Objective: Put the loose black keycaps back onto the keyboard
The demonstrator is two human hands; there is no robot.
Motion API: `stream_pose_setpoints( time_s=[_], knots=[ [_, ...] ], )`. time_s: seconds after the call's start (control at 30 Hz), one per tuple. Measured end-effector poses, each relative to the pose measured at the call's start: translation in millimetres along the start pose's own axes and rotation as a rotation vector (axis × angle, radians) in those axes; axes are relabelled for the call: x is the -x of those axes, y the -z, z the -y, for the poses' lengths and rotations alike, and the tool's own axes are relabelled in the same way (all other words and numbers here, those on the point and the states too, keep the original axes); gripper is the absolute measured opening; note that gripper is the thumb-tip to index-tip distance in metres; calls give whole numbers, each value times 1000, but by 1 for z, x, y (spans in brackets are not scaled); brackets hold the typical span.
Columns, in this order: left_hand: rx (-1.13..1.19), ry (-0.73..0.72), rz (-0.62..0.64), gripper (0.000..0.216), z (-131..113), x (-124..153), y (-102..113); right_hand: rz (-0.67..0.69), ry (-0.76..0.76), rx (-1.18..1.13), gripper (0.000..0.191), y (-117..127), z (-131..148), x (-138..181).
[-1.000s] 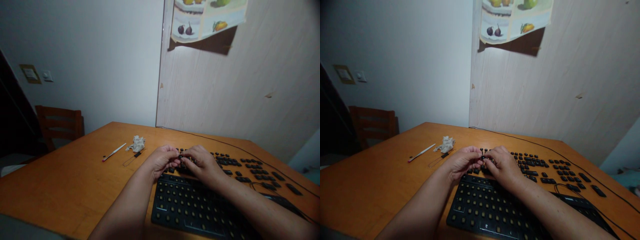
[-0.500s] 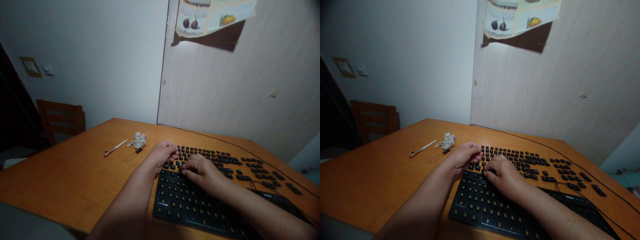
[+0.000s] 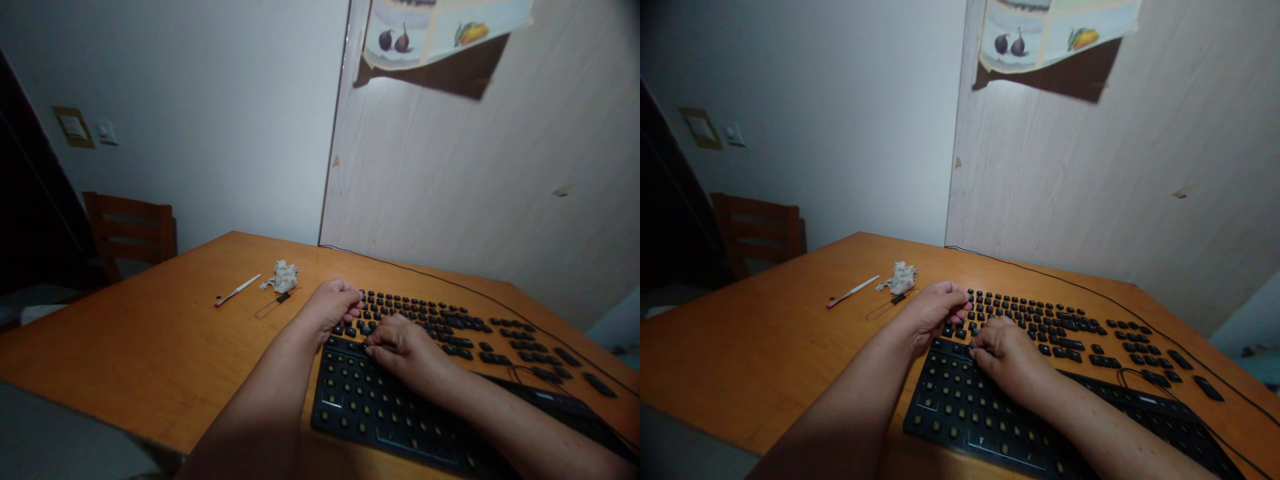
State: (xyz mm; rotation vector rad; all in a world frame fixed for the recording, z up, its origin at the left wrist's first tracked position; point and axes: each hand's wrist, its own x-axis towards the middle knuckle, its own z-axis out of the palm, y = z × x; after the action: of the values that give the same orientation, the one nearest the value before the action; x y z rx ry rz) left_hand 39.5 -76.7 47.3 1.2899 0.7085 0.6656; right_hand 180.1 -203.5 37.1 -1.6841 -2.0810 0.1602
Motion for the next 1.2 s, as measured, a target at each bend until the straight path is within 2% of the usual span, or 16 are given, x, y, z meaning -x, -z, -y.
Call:
stream_pose_setpoints(
  time_s=[0.73, 1.2],
  knots=[
    [-51, -11, 15, 5, 1, 1, -3, 62, -11, -6, 11, 2, 4, -7],
    [-92, -10, 14, 6, 4, -1, -2, 31, -53, -96, 10, 0, 1, -6]
  ],
)
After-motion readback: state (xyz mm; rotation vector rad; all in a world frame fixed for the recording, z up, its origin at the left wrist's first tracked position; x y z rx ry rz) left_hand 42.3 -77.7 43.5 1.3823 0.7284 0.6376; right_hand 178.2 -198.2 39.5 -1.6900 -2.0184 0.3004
